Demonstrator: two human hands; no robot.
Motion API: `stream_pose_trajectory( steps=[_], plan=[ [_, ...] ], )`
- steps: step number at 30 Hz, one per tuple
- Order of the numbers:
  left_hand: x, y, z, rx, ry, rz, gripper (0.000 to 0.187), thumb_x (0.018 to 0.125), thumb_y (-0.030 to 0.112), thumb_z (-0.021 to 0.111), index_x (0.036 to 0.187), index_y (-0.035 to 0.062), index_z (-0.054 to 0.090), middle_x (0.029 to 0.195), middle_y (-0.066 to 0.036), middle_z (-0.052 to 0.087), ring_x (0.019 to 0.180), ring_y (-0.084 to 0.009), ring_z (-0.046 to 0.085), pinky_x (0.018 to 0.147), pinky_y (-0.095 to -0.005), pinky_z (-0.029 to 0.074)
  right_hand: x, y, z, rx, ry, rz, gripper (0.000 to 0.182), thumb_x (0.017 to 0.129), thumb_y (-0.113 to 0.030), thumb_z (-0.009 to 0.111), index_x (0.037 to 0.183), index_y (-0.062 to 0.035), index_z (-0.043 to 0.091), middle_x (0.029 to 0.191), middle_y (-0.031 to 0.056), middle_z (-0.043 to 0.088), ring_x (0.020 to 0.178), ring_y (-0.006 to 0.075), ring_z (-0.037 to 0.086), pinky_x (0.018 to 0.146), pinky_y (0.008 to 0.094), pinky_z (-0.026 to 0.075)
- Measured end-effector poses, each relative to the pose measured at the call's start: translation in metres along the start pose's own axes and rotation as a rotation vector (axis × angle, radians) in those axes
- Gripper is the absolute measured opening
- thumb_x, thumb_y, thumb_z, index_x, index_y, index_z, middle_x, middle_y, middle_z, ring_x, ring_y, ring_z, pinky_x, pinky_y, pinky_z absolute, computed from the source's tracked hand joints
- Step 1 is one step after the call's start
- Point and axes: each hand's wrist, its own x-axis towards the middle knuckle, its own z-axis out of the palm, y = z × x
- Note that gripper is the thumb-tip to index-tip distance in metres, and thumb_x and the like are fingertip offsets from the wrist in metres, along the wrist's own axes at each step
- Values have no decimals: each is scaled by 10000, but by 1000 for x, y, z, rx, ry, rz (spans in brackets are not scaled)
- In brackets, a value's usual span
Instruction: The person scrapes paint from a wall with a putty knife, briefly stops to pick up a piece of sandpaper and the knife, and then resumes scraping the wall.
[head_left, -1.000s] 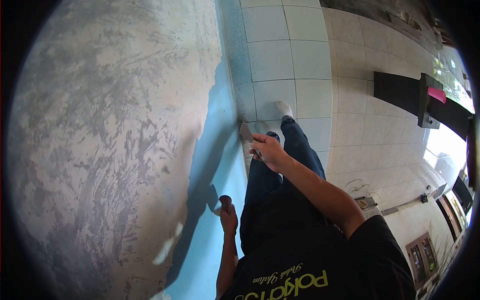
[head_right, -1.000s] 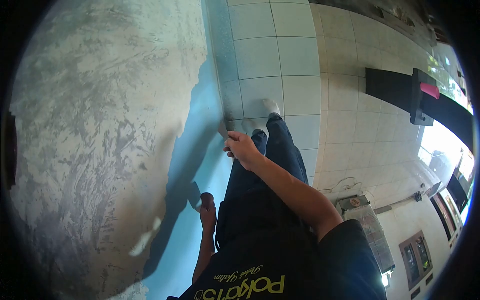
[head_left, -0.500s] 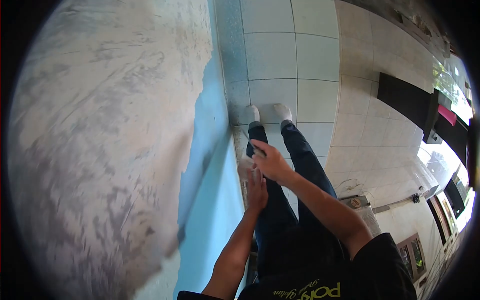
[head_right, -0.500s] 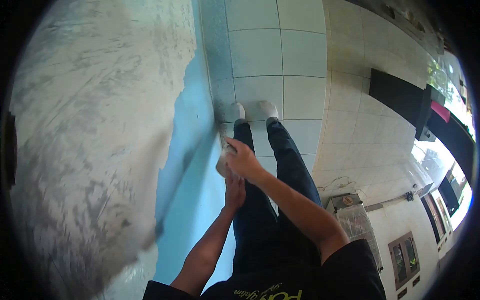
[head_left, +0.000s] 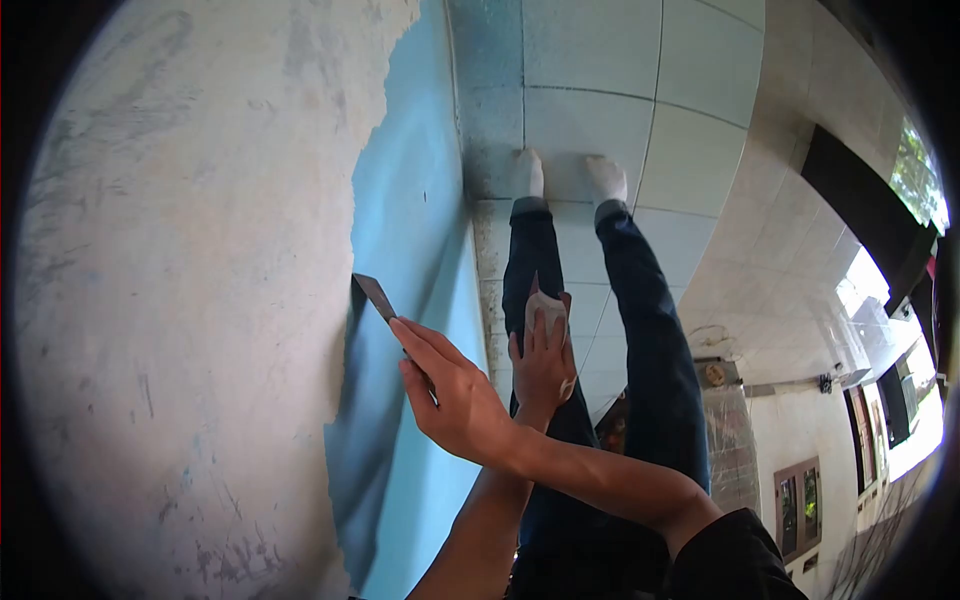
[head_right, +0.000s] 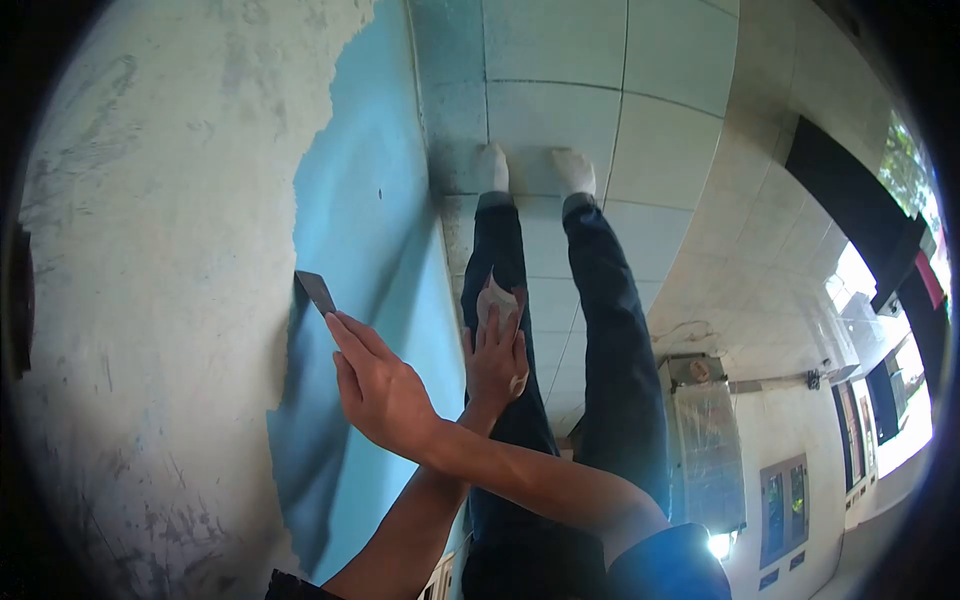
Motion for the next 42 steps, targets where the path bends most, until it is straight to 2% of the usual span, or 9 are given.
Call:
stream_pose_trajectory(
  steps=[4, 7, 10, 14, 18, 21, 35, 41, 42],
  plan=[
    [-2, -7, 0, 33, -51, -14, 451, 982, 296, 529, 1397, 126, 573, 1527, -190, 446, 1345, -367, 501, 1109, -608, 336, 14, -2, 12, -64, 81, -29, 413, 978, -34, 550, 1378, 58, 500, 1329, 238, 585, 924, 409, 697, 754, 434, 607],
    [0, -9, -7, -23, -43, -24, 440, 984, 294, 525, 1384, 122, 586, 1510, -194, 467, 1340, -375, 505, 1107, -612, 340, 23, -9, 11, -60, 66, 50, 397, 984, -18, 552, 1371, 66, 525, 1280, 258, 612, 905, 372, 708, 762, 380, 583],
    [2, -13, -13, -40, 0, -16, 420, 981, 286, 524, 1353, 111, 608, 1489, -197, 493, 1320, -382, 524, 1101, -613, 353, 13, -11, 15, -73, 90, 0, 377, 967, -29, 554, 1330, 70, 536, 1282, 231, 607, 887, 417, 697, 715, 446, 600],
    [4, -15, -21, 5, 33, -1, 398, 981, 264, 536, 1337, 111, 626, 1449, -174, 534, 1272, -357, 550, 1104, -562, 370, 33, 3, 14, -102, 149, -57, 367, 941, -23, 575, 1293, 82, 561, 1179, 229, 644, 850, 424, 689, 707, 444, 589],
    [9, -15, -23, 17, 70, 17, 379, 971, 262, 553, 1300, 100, 653, 1425, -170, 558, 1251, -353, 566, 1099, -553, 377, 32, -13, 12, -94, 101, 3, 366, 931, -20, 571, 1283, 82, 572, 1194, 227, 640, 836, 427, 685, 713, 455, 588],
    [7, -17, -23, 17, 74, 19, 373, 969, 264, 555, 1284, 97, 665, 1414, -170, 569, 1234, -358, 578, 1099, -549, 379, 23, -13, 12, -89, 154, -72, 317, 939, 12, 575, 1237, 118, 598, 1100, 262, 668, 758, 366, 696, 663, 386, 558],
    [10, -18, -22, 28, 31, -1, 386, 982, 272, 520, 1291, 92, 666, 1401, -153, 589, 1213, -340, 596, 1107, -526, 378, 35, -28, -3, -256, 10, -11, 359, 933, -31, 576, 1270, 88, 597, 1165, 229, 654, 781, 388, 707, 645, 390, 602],
    [10, -13, -23, 19, 10, 3, 388, 988, 277, 510, 1291, 90, 664, 1402, -147, 591, 1221, -333, 595, 1116, -520, 370, 28, -26, -1, -239, 45, -13, 368, 929, -37, 582, 1278, 81, 597, 1162, 217, 665, 759, 371, 711, 632, 389, 601],
    [10, -13, -23, 19, 9, 7, 389, 988, 277, 511, 1292, 88, 663, 1401, -146, 592, 1223, -333, 594, 1117, -519, 369, 34, -18, -1, -237, 6, 14, 464, 902, -59, 608, 1342, 65, 527, 1209, 199, 630, 789, 376, 701, 687, 445, 598]
  ],
)
